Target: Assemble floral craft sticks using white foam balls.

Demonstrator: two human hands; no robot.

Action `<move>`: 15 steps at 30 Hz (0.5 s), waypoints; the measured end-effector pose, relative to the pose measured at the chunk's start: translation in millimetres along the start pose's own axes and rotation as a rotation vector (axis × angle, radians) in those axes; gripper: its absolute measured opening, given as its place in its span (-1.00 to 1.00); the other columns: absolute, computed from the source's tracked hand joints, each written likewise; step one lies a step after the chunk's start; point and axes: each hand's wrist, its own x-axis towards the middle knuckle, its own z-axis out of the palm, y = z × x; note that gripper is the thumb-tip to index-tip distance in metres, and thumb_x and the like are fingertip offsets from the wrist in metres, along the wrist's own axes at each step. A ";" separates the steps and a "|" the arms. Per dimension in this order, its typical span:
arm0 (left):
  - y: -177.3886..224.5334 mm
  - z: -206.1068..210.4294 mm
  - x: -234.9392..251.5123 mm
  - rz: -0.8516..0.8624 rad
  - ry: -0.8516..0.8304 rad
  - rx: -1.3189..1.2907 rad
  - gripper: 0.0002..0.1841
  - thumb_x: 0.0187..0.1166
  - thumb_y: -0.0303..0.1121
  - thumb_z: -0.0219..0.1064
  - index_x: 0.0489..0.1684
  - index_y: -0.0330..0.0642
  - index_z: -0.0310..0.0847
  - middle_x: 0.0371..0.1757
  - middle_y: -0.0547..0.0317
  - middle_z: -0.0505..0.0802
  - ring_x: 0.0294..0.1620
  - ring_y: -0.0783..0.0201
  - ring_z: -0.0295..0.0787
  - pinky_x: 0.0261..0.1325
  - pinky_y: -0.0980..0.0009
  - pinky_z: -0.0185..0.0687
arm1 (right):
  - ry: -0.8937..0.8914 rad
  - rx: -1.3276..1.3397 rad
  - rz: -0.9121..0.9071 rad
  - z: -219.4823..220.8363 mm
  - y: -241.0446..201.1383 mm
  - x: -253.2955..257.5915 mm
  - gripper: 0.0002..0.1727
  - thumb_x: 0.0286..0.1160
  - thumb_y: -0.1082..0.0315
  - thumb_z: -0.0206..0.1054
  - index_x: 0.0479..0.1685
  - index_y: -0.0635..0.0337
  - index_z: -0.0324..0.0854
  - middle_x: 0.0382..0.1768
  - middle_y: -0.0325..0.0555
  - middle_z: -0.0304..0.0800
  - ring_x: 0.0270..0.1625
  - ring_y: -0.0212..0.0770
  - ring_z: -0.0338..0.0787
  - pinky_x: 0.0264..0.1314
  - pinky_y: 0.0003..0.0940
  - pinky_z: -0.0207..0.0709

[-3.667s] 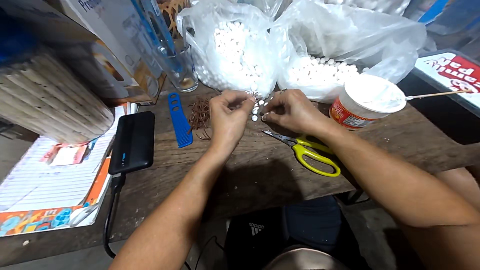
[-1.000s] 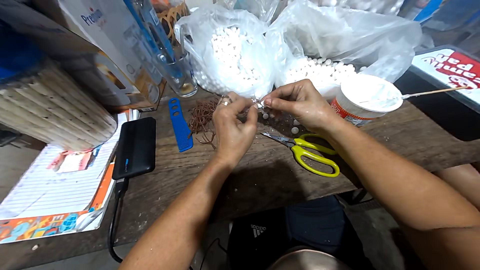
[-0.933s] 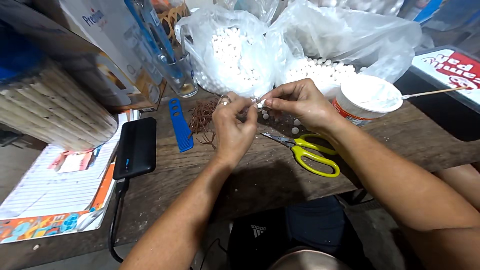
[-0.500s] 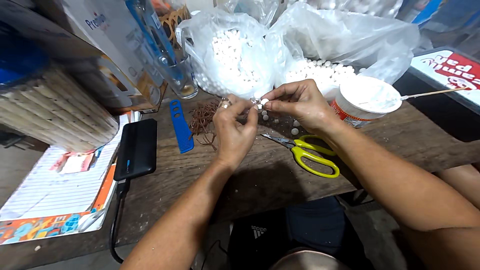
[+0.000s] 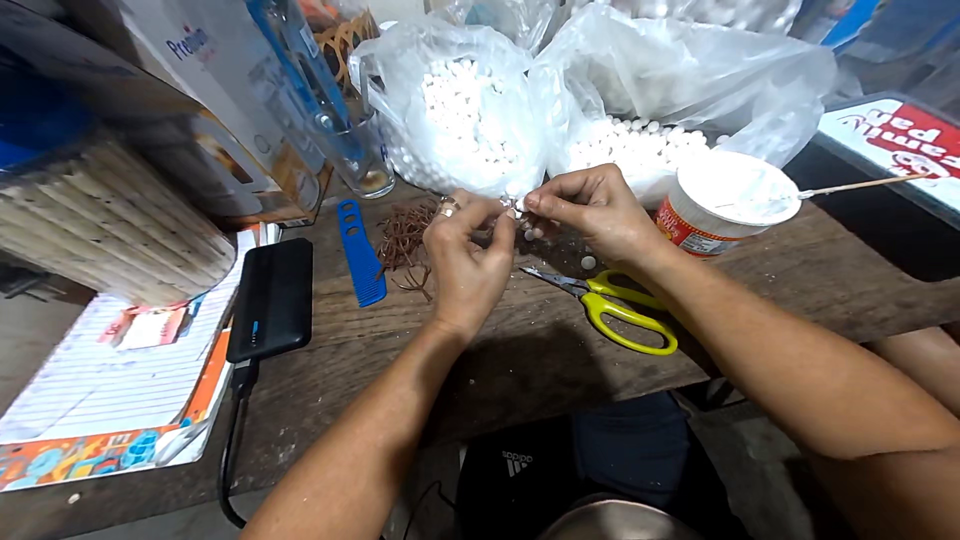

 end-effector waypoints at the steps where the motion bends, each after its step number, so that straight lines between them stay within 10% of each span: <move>1: -0.2 -0.4 -0.1 -0.008 -0.002 -0.009 -0.89 0.53 -0.54 0.35 -0.38 -0.34 0.75 -0.35 0.15 0.65 -0.36 0.54 0.54 -0.32 0.73 0.38 | 0.000 -0.002 0.002 0.3 -0.1 0.0 -0.84 0.59 0.52 0.29 -0.32 0.21 0.76 -0.49 -0.40 0.81 -0.43 -0.54 0.79 -0.25 -0.59 0.75; 15: -1.6 5.1 -0.4 0.007 0.052 -0.035 -0.89 0.50 -0.58 0.35 -0.41 -0.39 0.76 -0.38 0.13 0.65 -0.34 0.56 0.54 -0.28 0.76 0.37 | 0.018 0.015 0.001 1.6 -0.7 -1.3 -0.82 0.57 0.54 0.30 -0.37 0.20 0.75 -0.50 -0.40 0.82 -0.45 -0.53 0.80 -0.26 -0.58 0.76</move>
